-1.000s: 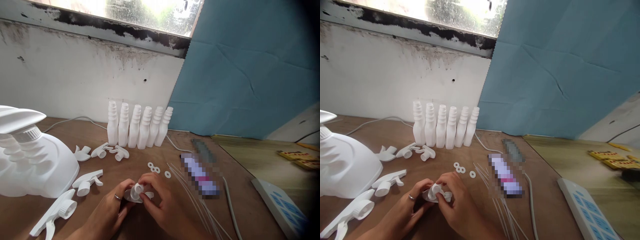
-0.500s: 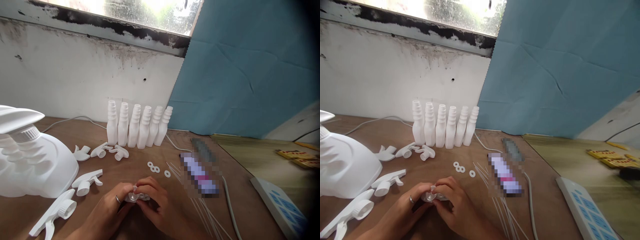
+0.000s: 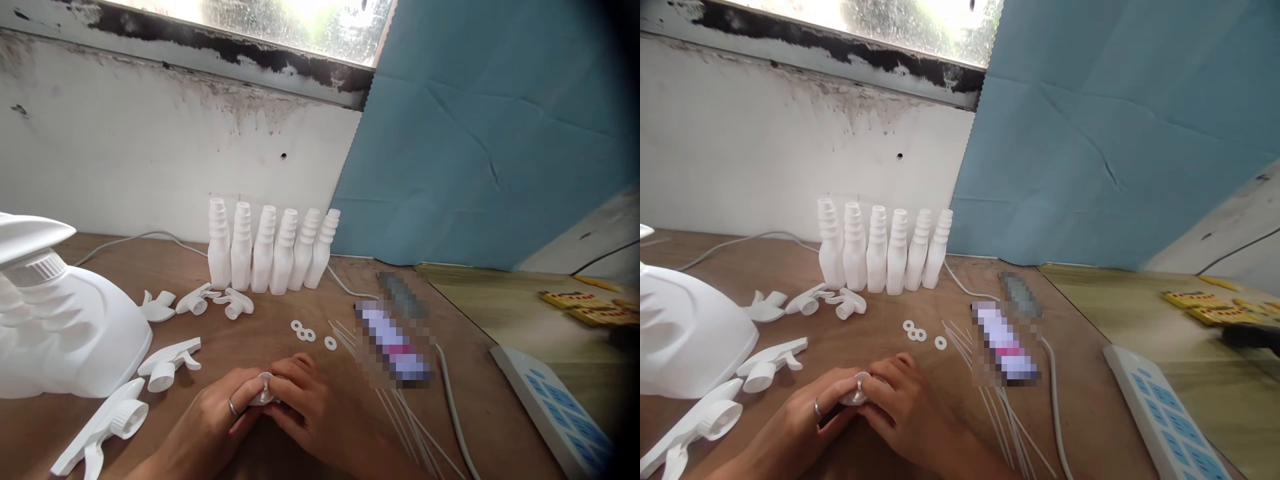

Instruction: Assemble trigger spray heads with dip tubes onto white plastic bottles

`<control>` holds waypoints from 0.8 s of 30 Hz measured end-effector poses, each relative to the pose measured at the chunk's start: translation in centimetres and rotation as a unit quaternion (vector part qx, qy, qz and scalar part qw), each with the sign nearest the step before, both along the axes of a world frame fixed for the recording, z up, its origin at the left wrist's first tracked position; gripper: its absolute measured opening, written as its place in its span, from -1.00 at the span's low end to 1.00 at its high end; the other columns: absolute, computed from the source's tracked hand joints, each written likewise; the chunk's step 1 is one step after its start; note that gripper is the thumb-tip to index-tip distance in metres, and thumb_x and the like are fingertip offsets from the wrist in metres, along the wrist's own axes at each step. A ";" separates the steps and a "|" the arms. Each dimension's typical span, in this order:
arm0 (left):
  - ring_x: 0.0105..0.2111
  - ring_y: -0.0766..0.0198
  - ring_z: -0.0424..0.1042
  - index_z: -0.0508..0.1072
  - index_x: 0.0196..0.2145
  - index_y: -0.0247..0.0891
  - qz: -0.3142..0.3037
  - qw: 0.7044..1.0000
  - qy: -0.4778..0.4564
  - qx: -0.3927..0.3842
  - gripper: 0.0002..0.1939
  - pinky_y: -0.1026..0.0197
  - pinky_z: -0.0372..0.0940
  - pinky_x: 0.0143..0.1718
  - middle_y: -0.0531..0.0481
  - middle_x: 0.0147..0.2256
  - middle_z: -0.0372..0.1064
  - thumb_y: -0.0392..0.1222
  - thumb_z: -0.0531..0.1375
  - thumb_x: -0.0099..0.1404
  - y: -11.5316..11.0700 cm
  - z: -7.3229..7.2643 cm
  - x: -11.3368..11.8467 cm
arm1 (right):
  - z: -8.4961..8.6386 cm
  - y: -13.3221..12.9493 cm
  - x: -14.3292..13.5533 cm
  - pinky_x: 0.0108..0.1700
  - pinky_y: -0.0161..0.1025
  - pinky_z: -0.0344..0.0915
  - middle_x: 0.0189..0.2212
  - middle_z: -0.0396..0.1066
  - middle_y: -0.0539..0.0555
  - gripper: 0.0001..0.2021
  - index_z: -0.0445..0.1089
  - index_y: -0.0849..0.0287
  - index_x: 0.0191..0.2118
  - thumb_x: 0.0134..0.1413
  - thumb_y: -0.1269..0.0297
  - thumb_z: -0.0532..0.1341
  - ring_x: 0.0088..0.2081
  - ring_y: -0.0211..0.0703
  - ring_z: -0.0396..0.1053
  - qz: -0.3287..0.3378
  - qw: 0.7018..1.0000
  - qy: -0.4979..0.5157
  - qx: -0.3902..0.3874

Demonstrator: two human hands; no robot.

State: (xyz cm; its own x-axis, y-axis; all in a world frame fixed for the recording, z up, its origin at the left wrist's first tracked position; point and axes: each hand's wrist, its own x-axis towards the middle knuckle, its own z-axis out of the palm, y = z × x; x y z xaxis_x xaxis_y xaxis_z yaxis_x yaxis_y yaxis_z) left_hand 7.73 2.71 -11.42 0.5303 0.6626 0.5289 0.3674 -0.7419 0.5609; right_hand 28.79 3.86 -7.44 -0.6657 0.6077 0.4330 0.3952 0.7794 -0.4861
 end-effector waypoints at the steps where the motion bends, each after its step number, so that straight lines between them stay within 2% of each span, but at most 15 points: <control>1: 0.02 0.38 0.28 0.16 0.18 -0.17 0.000 1.000 -0.002 0.006 -0.57 0.41 0.19 0.06 -0.05 0.03 0.25 -0.44 0.04 0.41 0.0 0.0 0.0 | -0.1 0.0 0.0 -0.05 -0.07 0.17 -0.14 0.36 0.13 -0.88 0.32 0.17 -0.04 0.38 0.39 0.10 -0.17 -0.06 0.30 0.002 1.000 -0.003 0.001; 7: 0.01 0.39 0.28 0.19 0.18 -0.18 0.007 1.000 0.019 0.010 -0.59 0.41 0.19 0.05 -0.04 0.02 0.25 -0.43 0.02 0.43 -0.1 0.1 0.0 | -0.7 0.0 0.0 -0.01 -0.08 0.15 -0.13 0.36 0.13 -0.85 0.30 0.18 -0.02 0.37 0.43 0.07 -0.14 -0.08 0.33 0.003 1.000 0.024 0.008; 14: 0.03 0.36 0.28 0.21 0.17 -0.21 0.011 0.999 0.033 0.036 -0.62 0.38 0.21 0.06 -0.09 0.04 0.25 -0.41 0.02 0.45 0.1 0.0 -0.1 | -0.6 -0.1 0.0 -0.03 -0.11 0.16 -0.13 0.36 0.14 -0.83 0.29 0.20 0.02 0.39 0.41 0.06 -0.14 -0.10 0.33 0.001 0.999 0.010 0.032; 20: -0.01 0.33 0.31 0.22 0.14 -0.25 0.004 0.998 0.040 0.039 -0.66 0.35 0.24 0.01 -0.11 0.01 0.27 -0.41 0.03 0.44 0.0 0.1 -0.2 | -0.3 0.0 0.0 -0.12 -0.13 0.21 -0.23 0.38 0.16 -0.87 0.30 0.26 -0.15 0.40 0.43 0.01 -0.26 -0.11 0.34 0.010 0.993 -0.024 0.117; 24: -0.03 0.32 0.31 0.24 0.10 -0.26 0.012 0.997 0.044 0.055 -0.69 0.35 0.25 -0.01 -0.13 -0.01 0.27 -0.41 0.00 0.45 -0.1 0.3 0.0 | -0.1 -0.3 -0.3 -0.11 -0.10 0.24 -0.22 0.39 0.18 -0.85 0.29 0.28 -0.12 0.39 0.45 -0.01 -0.24 -0.06 0.34 -0.014 0.991 -0.039 0.129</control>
State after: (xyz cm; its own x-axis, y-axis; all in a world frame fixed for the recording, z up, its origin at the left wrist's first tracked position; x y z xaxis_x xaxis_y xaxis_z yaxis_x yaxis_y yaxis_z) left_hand 7.71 2.65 -11.16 0.5622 0.6165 0.5512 0.4305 -0.7872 0.4415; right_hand 28.52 3.54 -7.54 -0.6871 0.5027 0.5246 0.4470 0.8617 -0.2402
